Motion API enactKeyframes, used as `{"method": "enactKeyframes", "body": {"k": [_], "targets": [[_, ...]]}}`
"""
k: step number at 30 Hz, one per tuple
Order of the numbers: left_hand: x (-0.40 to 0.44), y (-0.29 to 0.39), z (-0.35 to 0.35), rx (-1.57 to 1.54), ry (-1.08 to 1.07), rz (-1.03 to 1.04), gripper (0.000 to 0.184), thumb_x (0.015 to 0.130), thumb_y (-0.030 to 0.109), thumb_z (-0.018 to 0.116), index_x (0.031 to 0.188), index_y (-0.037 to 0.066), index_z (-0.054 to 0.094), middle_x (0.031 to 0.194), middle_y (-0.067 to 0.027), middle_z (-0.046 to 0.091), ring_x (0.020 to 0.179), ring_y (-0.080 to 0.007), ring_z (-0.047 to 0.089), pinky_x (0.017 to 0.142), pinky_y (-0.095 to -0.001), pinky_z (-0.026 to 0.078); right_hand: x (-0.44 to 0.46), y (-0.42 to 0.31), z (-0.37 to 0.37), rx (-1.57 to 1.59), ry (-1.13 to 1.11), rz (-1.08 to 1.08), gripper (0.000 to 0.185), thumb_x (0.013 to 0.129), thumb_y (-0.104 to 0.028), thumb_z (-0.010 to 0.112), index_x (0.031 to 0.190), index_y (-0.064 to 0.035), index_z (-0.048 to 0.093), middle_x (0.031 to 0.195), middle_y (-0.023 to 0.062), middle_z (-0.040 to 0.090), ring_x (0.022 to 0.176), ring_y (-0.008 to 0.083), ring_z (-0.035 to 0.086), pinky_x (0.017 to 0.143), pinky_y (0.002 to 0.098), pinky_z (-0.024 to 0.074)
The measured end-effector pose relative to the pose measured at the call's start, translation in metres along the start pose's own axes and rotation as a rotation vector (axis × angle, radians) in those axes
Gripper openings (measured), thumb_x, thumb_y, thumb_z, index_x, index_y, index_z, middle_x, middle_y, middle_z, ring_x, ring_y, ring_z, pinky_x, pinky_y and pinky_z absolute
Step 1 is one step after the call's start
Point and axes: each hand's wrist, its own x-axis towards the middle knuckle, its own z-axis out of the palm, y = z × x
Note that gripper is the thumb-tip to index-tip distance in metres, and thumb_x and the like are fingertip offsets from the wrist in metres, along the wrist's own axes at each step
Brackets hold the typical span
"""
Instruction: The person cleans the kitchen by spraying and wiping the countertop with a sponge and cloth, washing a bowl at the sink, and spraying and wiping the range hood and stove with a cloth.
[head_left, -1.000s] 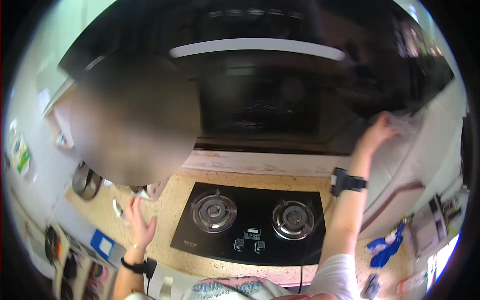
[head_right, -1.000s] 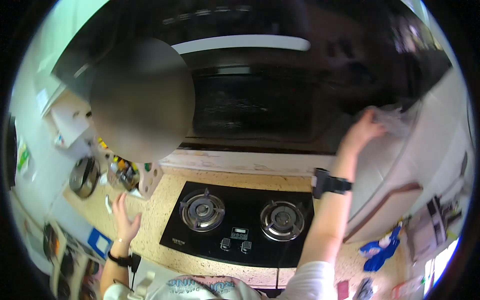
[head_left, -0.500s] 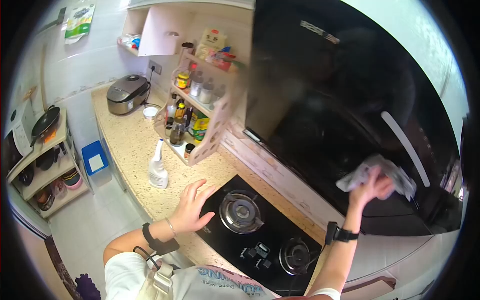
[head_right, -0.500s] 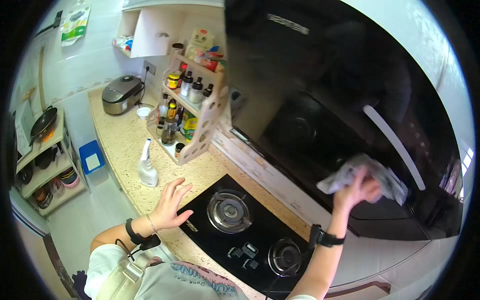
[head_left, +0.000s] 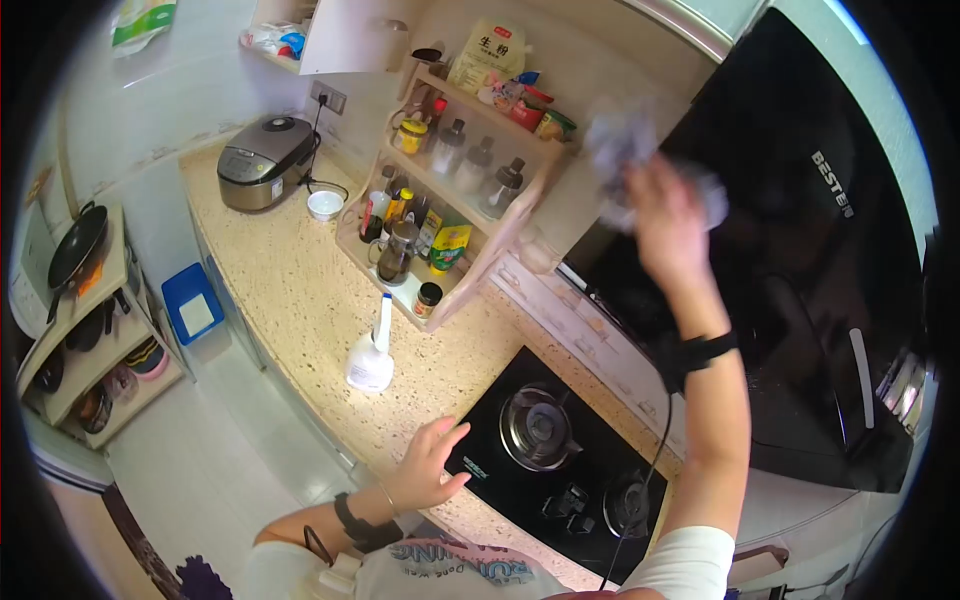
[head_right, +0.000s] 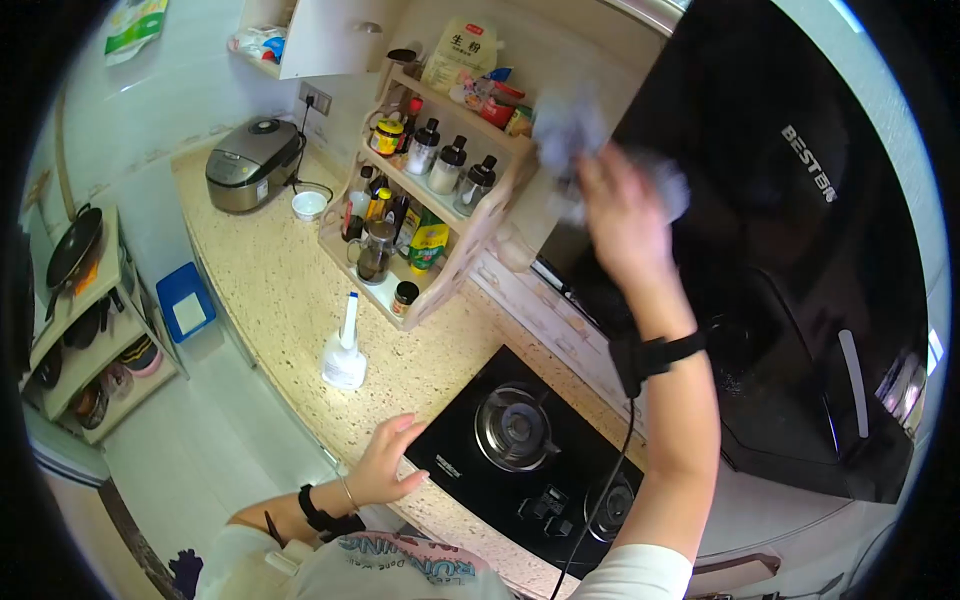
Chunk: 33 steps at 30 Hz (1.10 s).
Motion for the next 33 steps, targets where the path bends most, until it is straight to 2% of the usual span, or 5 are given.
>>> {"method": "enactKeyframes", "body": {"k": [12, 16, 23, 27, 33], "targets": [[0.093, -0.032, 0.047, -1.316, -0.091, -0.578, 0.088, 0.091, 0.048, 0.053, 0.149, 0.017, -0.005, 0.151, -0.0166, 0.020, 0.140, -0.0331, 0.020, 0.106, -0.0565, 0.029, -0.124, -0.091, 0.044, 1.129, -0.642, 0.712, 0.032, 0.081, -0.004, 0.055, 0.112, -0.0008, 0.059, 0.112, 0.0251, 0.059, 0.107, 0.0384, 0.056, 0.091, 0.0387, 0.0447], [0.184, -0.026, 0.088, -2.016, -0.067, -0.607, 0.053, 0.092, 0.048, 0.052, 0.126, 0.008, 0.050, 0.123, -0.0109, 0.056, 0.111, -0.0193, 0.056, 0.089, -0.0338, 0.048, -0.157, -0.136, 0.006, 1.140, -0.640, 0.406, 0.052, 0.082, -0.016, 0.063, 0.128, 0.0006, 0.046, 0.127, 0.0256, 0.050, 0.117, 0.0388, 0.048, 0.097, 0.0397, 0.0403], [0.271, 0.118, 0.089, -1.105, 0.117, 0.091, 0.076, 0.085, 0.017, 0.063, 0.145, 0.003, 0.018, 0.124, -0.0153, 0.051, 0.114, -0.0243, 0.053, 0.097, -0.0354, 0.042, -0.259, -0.053, -0.121, 0.906, -0.463, 1.040, 0.067, 0.081, -0.007, 0.061, 0.142, -0.0119, 0.036, 0.141, 0.0101, 0.037, 0.123, 0.0270, 0.045, 0.094, 0.0370, 0.0415], [0.340, 0.226, 0.096, -0.435, 0.602, 0.577, 0.092, 0.067, 0.023, 0.075, 0.143, 0.000, 0.027, 0.152, -0.0276, -0.002, 0.136, -0.0451, 0.023, 0.105, -0.0619, 0.019, -0.339, -0.040, -0.151, 0.793, -0.501, 1.161, 0.065, 0.082, -0.005, 0.060, 0.143, -0.0128, 0.035, 0.143, 0.0099, 0.032, 0.122, 0.0275, 0.045, 0.093, 0.0367, 0.0427], [0.383, 0.196, 0.125, -0.281, 0.838, 0.667, 0.062, 0.066, 0.048, 0.068, 0.119, 0.017, 0.061, 0.133, -0.0190, 0.044, 0.135, -0.0437, 0.024, 0.112, -0.0573, 0.014, -0.436, -0.078, -0.195, 0.783, -0.540, 1.417, 0.066, 0.082, -0.002, 0.060, 0.142, -0.0118, 0.035, 0.141, 0.0105, 0.032, 0.121, 0.0282, 0.045, 0.093, 0.0368, 0.0435]]}}
